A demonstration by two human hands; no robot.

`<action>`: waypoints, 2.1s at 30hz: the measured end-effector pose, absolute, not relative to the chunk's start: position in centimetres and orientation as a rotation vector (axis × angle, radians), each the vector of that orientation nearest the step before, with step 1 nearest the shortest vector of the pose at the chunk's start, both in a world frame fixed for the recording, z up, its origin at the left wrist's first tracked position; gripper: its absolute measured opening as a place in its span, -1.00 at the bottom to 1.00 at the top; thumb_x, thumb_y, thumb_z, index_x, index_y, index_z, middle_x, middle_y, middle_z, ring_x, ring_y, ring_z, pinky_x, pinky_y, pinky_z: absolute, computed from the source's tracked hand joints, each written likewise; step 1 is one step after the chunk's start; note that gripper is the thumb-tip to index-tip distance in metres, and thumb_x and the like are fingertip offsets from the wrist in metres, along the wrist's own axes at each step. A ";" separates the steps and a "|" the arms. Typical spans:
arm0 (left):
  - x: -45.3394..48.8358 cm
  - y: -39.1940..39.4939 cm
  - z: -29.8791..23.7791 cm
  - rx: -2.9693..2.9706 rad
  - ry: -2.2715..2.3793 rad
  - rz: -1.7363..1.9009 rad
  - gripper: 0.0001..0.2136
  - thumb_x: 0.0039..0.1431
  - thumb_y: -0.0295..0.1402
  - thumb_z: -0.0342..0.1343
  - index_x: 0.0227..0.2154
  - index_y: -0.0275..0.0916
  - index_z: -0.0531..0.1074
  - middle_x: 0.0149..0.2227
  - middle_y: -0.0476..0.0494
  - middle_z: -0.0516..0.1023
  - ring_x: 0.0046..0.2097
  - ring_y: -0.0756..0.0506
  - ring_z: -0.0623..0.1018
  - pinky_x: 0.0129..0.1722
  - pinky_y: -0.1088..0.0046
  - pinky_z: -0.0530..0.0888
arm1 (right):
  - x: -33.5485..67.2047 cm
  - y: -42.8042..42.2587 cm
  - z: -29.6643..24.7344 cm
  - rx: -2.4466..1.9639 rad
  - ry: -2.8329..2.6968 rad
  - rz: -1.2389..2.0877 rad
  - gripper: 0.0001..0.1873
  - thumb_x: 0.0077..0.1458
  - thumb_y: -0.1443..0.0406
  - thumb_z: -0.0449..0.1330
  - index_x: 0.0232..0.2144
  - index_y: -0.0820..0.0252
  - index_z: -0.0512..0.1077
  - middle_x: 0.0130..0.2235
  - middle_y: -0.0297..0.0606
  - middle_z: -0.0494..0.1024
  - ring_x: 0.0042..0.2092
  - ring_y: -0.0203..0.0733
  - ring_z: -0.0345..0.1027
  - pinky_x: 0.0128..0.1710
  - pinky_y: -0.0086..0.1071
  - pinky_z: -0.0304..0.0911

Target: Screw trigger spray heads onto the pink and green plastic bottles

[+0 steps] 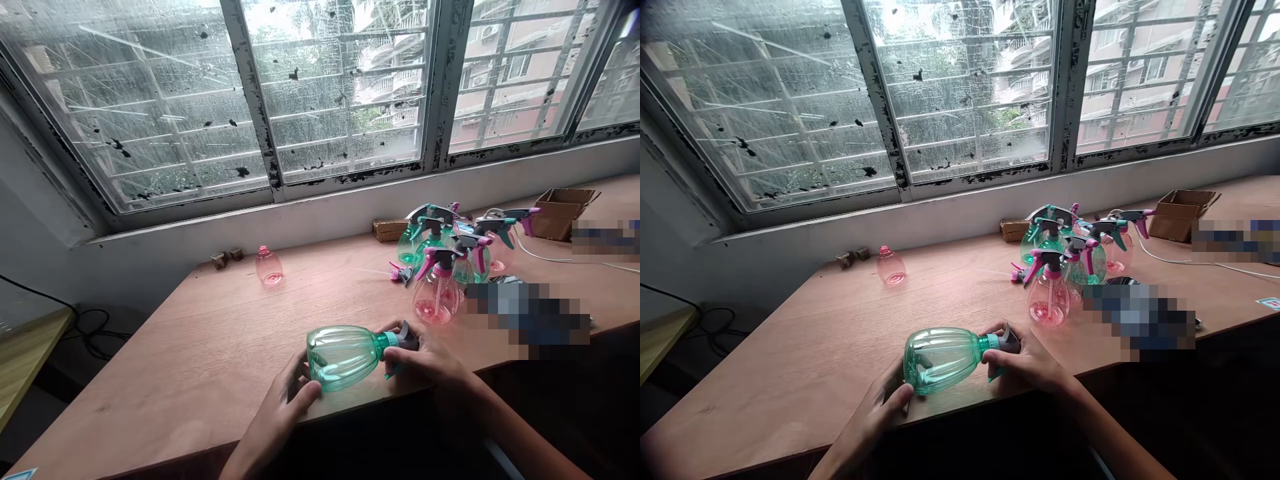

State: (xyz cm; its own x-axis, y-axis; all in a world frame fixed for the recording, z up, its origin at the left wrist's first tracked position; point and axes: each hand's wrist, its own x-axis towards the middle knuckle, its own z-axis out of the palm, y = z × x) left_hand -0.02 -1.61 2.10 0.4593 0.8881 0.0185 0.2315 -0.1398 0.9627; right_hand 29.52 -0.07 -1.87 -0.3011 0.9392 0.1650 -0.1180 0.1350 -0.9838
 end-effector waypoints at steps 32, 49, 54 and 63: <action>0.3 -1.6 1.5 1.529 0.949 0.801 -0.18 0.14 -0.27 0.30 0.38 -0.02 -0.02 0.34 -0.21 0.26 0.27 -0.31 0.35 0.27 0.11 0.29 | 29.4 -0.4 -1.3 -0.955 -1.480 1.348 -0.56 0.02 0.05 0.40 -0.20 0.23 0.44 -0.46 -0.24 0.67 -0.40 -0.08 0.59 -0.33 -0.30 0.44; 0.2 -1.8 1.7 1.590 0.853 0.805 -0.09 0.00 -0.33 0.41 0.37 -0.07 0.06 0.38 -0.23 0.19 0.35 -0.39 0.23 0.33 0.02 0.21 | 29.5 -0.5 -1.5 -0.931 -1.532 1.322 -0.57 0.01 0.10 0.43 -0.17 0.22 0.47 -0.44 -0.32 0.61 -0.40 -0.15 0.53 -0.37 -0.38 0.40; -0.3 -1.8 1.0 1.676 0.902 0.788 -0.14 0.11 -0.33 0.34 0.38 0.00 -0.02 0.42 -0.15 0.09 0.41 -0.34 0.10 0.38 0.02 0.10 | 29.5 -0.5 -2.1 -0.851 -1.468 1.435 -0.58 0.02 0.13 0.43 -0.16 0.24 0.46 -0.49 -0.36 0.59 -0.47 -0.25 0.48 -0.45 -0.46 0.33; -0.5 -1.5 0.3 1.692 0.892 0.794 0.02 0.05 -0.36 0.39 0.40 0.09 -0.21 0.44 -0.14 0.04 0.41 -0.33 0.11 0.38 -0.01 0.06 | 29.4 -0.6 -2.1 -0.869 -1.433 1.421 -0.55 0.00 0.13 0.44 -0.14 0.26 0.46 -0.49 -0.32 0.60 -0.46 -0.21 0.51 -0.42 -0.43 0.39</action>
